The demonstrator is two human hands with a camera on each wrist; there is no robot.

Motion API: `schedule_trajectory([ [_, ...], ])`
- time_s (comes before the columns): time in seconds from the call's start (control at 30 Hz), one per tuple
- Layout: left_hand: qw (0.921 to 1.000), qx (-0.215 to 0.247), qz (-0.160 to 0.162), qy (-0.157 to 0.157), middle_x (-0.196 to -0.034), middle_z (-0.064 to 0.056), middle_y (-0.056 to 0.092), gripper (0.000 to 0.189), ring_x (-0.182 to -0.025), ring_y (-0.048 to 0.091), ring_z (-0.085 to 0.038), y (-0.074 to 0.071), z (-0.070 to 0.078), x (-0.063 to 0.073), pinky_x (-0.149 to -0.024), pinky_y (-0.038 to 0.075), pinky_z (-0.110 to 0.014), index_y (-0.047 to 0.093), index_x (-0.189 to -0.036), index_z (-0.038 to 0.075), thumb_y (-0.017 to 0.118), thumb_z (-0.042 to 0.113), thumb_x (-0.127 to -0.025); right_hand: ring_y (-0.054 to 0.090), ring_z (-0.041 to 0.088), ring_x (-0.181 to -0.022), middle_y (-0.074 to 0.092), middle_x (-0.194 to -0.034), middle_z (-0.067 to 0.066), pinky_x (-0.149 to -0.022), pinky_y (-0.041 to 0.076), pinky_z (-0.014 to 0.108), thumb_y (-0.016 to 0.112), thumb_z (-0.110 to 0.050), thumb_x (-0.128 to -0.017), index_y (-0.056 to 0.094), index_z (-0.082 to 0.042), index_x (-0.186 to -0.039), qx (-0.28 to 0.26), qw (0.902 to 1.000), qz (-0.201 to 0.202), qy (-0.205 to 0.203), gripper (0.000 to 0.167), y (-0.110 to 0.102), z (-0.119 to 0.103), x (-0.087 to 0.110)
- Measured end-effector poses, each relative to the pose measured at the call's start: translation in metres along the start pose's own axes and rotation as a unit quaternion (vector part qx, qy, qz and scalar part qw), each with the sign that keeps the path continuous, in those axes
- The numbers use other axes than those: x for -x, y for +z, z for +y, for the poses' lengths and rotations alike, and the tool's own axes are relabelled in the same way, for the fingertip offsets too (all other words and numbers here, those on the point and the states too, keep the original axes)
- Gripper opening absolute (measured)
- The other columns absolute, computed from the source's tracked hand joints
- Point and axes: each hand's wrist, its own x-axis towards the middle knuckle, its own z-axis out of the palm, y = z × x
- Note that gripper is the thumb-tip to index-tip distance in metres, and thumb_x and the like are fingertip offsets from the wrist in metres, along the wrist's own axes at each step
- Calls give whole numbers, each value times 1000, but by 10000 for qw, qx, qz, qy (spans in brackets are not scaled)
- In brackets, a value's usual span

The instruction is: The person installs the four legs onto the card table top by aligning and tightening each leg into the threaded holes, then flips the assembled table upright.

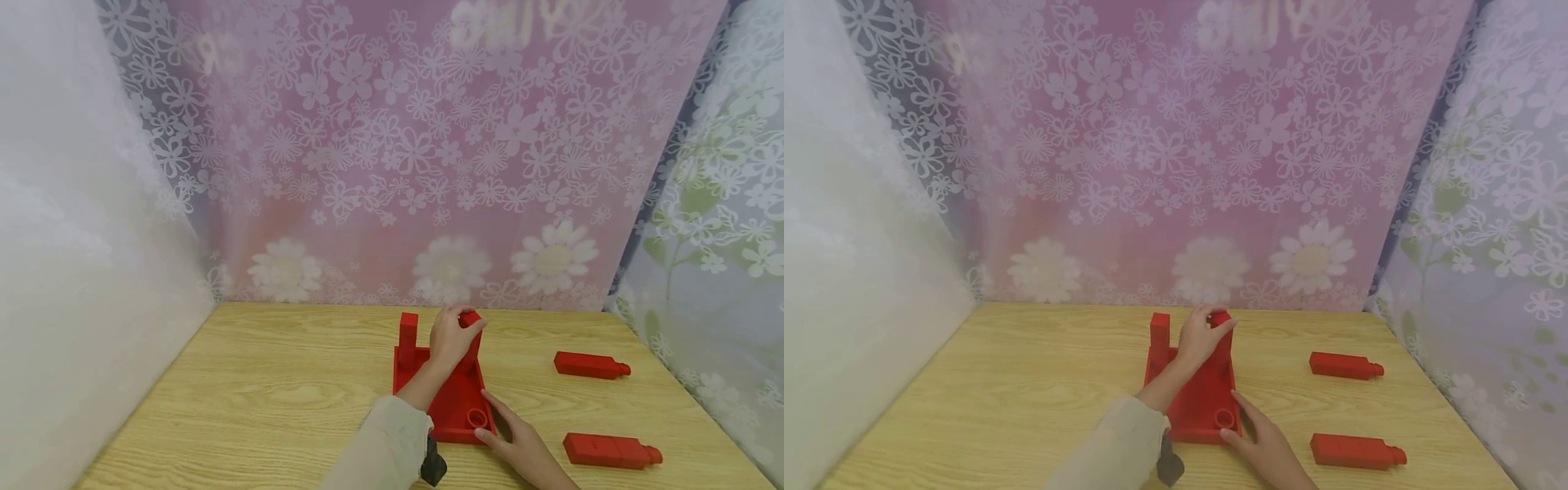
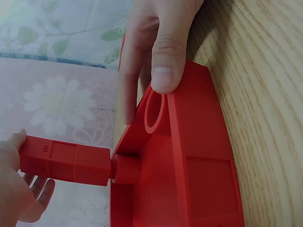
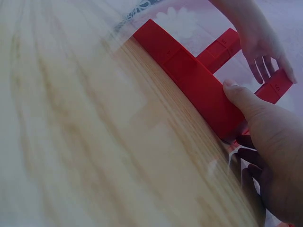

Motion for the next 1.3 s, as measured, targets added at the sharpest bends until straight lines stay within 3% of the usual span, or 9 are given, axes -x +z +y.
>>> schedule_trajectory([
  [0.3, 9999, 32, 70, -81, -106, 0, 57, 30, -89, 55, -17, 3, 0, -2, -67, 48, -25, 66, -107, 17, 73, 29, -79, 34, 36, -126, 39, -138, 16, -96, 30, 56, 63, -47, -83, 37, -15, -141, 17, 10000, 18, 19, 71, 0, 1, -1],
  [0.6, 9953, 801, -109, -526, -90, 2, 51, 37, -80, 53, -16, 0, -3, 1, -65, 46, -27, 51, -102, 10, 74, 27, -78, 34, 35, -126, 39, -138, 16, -96, 29, 56, 63, -47, -83, 37, -15, -141, 41, 10000, 17, -14, 71, 0, 1, 0],
  [0.8, 9951, 859, -246, -419, -97, 1, 52, 35, -85, 53, -16, -3, -4, 1, -67, 47, -26, 56, -106, 9, 73, 26, -80, 34, 35, -127, 39, -139, 16, -96, 29, 56, 63, -48, -82, 38, -16, -141, 43, 10000, 13, 25, 72, -1, -1, 0],
  [1.07, 9982, 442, -386, -130, -110, -3, 53, 28, -88, 52, -15, -4, -4, -1, -69, 46, -26, 64, -112, 12, 63, 20, -86, 34, 35, -126, 39, -139, 16, -96, 30, 55, 63, -47, -83, 37, -16, -142, 7, 10000, -18, 57, 72, -1, -1, -1],
  [1.3, 9983, 367, -449, -89, -121, -4, 52, 25, -110, 49, -22, -4, -1, -1, -87, 43, -38, 66, -112, 15, 55, 17, -89, 34, 35, -126, 38, -139, 16, -96, 30, 55, 62, -46, -83, 37, -16, -142, -37, 10000, -27, 24, 71, 0, 1, -1],
])
